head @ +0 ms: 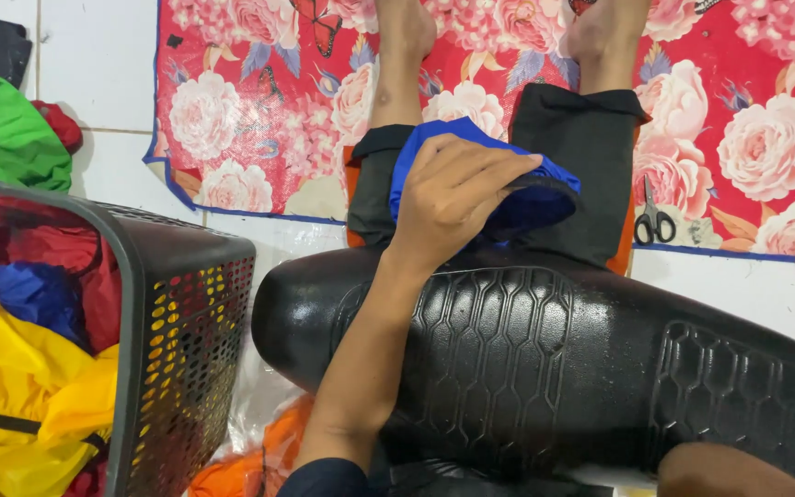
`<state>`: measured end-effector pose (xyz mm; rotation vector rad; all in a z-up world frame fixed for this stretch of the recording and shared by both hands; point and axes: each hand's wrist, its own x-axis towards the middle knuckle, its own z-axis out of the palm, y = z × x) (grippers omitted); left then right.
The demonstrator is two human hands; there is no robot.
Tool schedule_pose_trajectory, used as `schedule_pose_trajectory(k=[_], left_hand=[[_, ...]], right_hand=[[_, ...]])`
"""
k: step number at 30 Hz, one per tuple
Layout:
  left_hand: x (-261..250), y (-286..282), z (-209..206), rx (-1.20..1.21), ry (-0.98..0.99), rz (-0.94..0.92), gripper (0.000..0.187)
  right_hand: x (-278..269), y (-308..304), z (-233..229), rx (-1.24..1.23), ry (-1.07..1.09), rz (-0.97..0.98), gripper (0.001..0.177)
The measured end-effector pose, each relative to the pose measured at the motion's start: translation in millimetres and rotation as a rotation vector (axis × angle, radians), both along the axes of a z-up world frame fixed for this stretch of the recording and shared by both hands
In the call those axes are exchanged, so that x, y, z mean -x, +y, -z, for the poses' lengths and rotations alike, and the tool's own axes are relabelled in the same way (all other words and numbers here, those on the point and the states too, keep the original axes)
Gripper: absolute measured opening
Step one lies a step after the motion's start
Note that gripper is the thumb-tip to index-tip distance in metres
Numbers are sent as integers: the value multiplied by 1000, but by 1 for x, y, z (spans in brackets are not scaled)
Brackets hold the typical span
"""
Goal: Trimming a blue elasticated seat cover with scissors and fitting it onto a motorcycle seat.
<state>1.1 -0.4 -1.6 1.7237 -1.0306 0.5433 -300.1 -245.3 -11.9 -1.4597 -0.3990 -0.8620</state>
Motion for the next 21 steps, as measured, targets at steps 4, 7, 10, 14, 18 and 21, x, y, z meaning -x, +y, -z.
schedule_pose_trajectory(k=[4,7,10,14,18,21], left_hand=[[3,2,-1,15,46,-15,27],[3,11,-11,-123,-47,76,29],[0,10,-16,-109,-104,86,32],[2,11,-18,-75,-121,101,20],[3,12,-19,-97,-143,135,11],[6,9,-23,-64,-182,109,8]], right_hand=[[-70,25,-22,189,9,80,44],[-110,49,-45,287,12,121,46],[-159,74,-56,362,344,341,27],[-168,84,-38,292,501,404,9],[-177,92,-46,528,399,378,37],[-179,89,-39,666,282,385,35]])
